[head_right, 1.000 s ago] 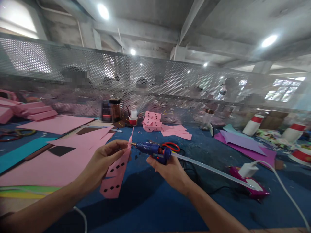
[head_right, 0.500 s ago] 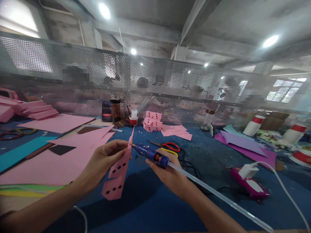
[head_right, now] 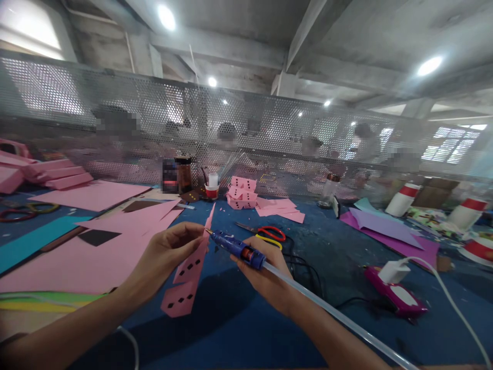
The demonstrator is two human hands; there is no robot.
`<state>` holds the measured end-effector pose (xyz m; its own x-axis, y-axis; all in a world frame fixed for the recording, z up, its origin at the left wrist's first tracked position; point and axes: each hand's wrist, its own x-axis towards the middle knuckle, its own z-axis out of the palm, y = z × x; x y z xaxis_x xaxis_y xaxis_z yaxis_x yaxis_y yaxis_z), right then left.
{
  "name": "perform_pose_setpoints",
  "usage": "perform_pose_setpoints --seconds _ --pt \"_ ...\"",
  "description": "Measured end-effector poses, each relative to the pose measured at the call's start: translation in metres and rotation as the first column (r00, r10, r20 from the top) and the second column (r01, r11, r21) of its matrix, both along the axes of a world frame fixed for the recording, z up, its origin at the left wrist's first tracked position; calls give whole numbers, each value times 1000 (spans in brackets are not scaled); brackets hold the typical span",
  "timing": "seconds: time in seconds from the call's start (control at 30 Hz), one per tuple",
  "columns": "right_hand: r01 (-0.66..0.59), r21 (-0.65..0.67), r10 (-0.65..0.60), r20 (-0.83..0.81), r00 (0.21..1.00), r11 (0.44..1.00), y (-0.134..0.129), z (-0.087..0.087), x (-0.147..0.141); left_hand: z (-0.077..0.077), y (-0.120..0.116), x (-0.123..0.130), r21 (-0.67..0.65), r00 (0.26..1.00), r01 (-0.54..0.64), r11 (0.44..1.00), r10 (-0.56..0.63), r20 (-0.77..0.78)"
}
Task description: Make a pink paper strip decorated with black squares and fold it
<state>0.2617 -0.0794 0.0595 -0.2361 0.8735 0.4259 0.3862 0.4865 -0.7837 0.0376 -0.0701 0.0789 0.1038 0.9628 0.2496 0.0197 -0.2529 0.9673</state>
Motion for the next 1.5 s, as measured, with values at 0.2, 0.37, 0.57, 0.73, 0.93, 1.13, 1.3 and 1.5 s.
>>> perform_pose_setpoints --seconds 0.2,0.37,0.57,0.73,0.93,1.13,1.3,1.5 --pt "-23 -19 23 -7 1000 1000 -2 3 -1 0 0 0 -15 1000 10 1000 -10 -2" --pt "-45 10 45 5 999 999 -3 4 -1 1 -1 1 -38 999 21 999 -20 25" --pt "-65 62 64 22 998 996 -3 4 1 0 2 1 -78 997 34 996 -29 65" --pt "-37 38 37 1 999 999 -3 4 2 -1 3 0 -76 996 62 995 -57 64" --pt "-19 2 19 10 1000 1000 -2 5 0 1 0 0 -38 999 26 999 -25 22" --pt "-27 24 27 9 1000 999 -3 5 0 5 -2 2 -49 1000 22 999 -21 20" --pt "-39 28 39 2 999 999 -5 7 0 3 -2 0 -56 998 57 997 -55 33" --pt "-16 9 16 -16 1000 1000 -3 2 0 4 -2 0 -63 998 54 997 -52 33"
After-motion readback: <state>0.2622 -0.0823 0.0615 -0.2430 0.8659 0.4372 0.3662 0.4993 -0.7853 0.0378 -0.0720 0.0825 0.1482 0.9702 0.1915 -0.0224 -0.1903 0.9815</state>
